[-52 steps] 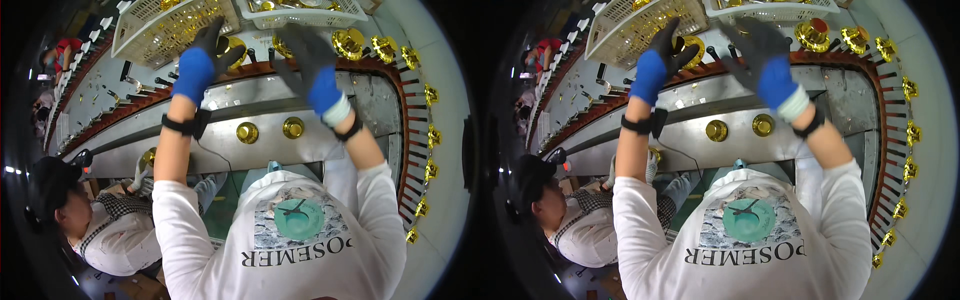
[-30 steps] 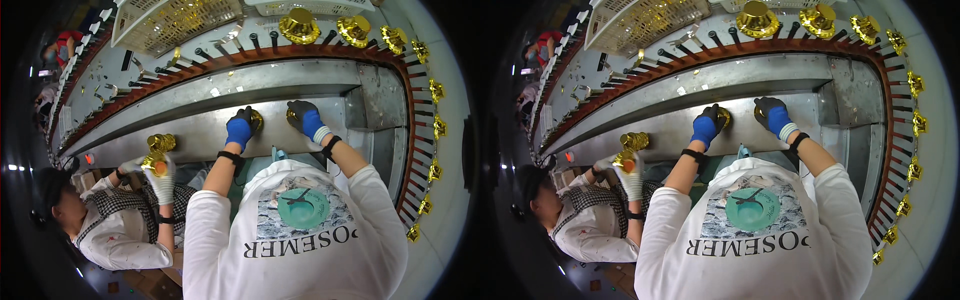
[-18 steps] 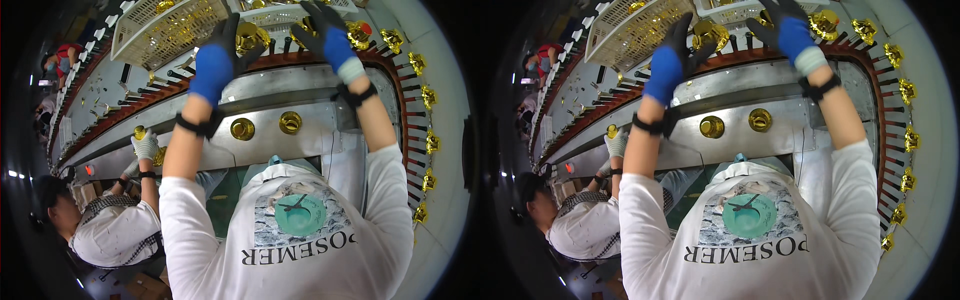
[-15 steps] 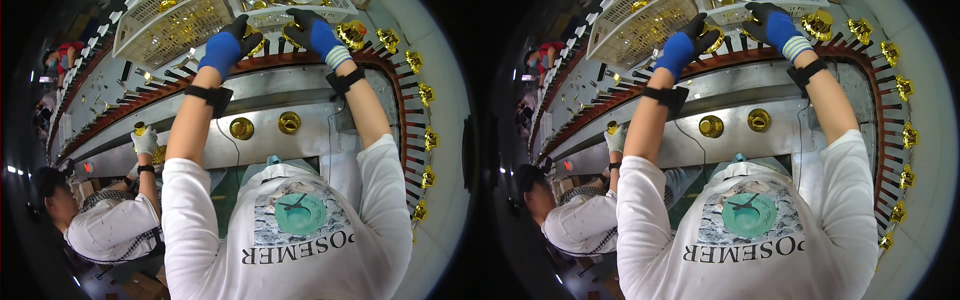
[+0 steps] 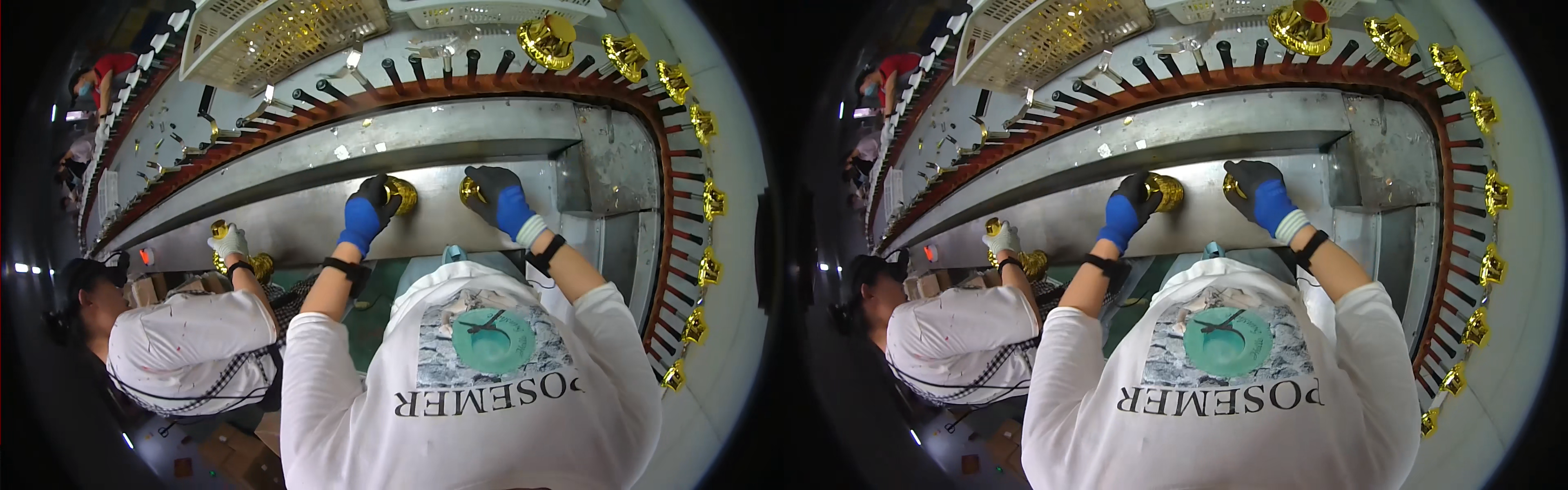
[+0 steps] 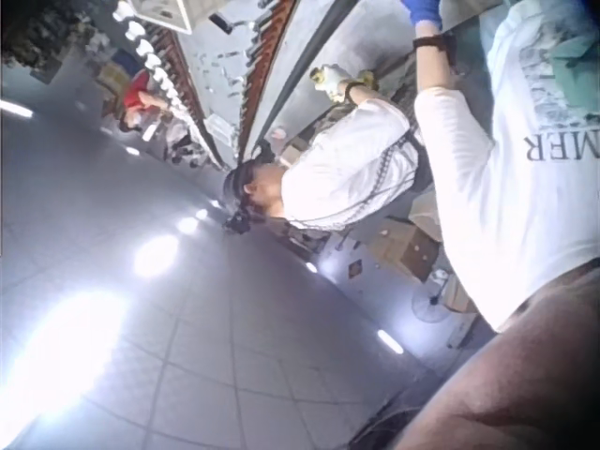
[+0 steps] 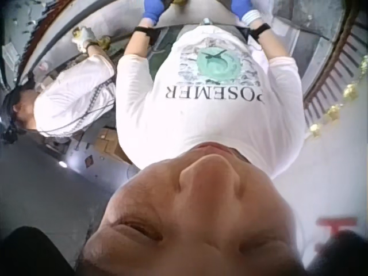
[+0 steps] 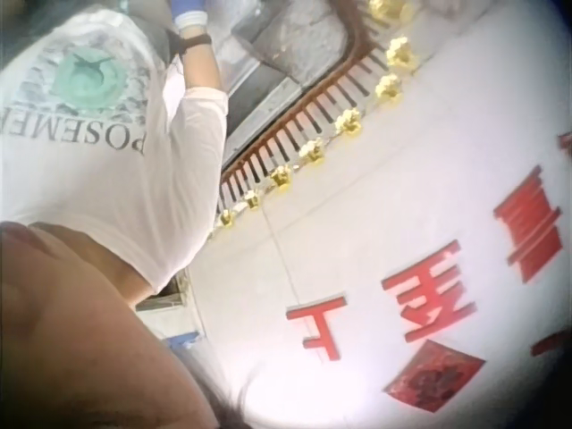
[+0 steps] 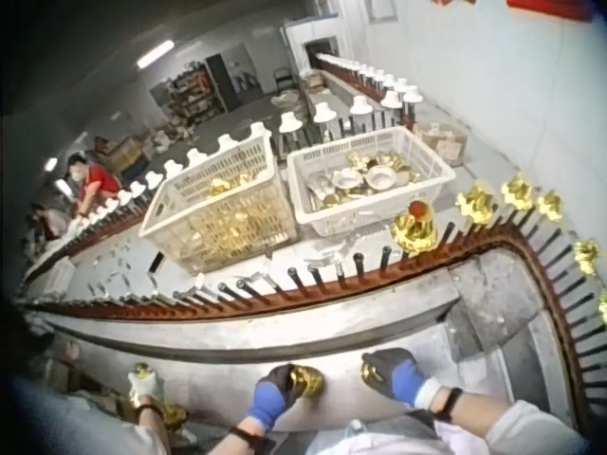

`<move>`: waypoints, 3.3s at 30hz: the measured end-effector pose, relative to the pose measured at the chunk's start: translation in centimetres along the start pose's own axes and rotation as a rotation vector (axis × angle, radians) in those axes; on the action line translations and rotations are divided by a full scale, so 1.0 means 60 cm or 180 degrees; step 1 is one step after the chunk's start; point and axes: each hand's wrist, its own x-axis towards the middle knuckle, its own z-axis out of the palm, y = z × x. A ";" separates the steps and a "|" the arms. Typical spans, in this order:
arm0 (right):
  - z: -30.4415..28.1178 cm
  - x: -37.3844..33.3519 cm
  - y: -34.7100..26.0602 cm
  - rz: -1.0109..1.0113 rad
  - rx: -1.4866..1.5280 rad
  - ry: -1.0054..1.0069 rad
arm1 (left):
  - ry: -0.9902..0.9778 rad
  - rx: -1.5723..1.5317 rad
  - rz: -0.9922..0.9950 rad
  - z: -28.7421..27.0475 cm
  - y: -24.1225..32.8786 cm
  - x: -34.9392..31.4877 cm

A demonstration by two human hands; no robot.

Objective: The person places small gold-colored components onto an assembly line conveyor, fitting some pieces together by hand and ensuring they are properly positioned on the moving tracks.

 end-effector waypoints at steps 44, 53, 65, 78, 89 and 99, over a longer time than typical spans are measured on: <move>-0.062 0.042 -0.079 -0.0035 -0.0654 -0.0027 | 0.0012 0.1562 0.0469 -0.070 0.032 0.006; -0.460 0.211 0.173 0.0036 -0.1765 0.1909 | 0.1202 0.0201 0.2087 -0.193 0.466 0.332; -0.339 0.105 -0.102 0.0837 0.0892 0.0986 | 0.0676 -0.0527 0.1493 -0.250 0.351 0.173; 0.013 -0.020 -0.014 0.0676 -0.0636 -0.0846 | -0.0622 0.0317 -0.0702 -0.010 0.010 -0.003; -0.521 0.169 0.166 0.0625 -0.2363 0.1887 | 0.1327 -0.0110 0.2724 -0.170 0.463 0.304; -0.436 0.150 0.195 0.0339 -0.0897 0.1659 | 0.0548 0.0235 0.2211 -0.119 0.488 0.402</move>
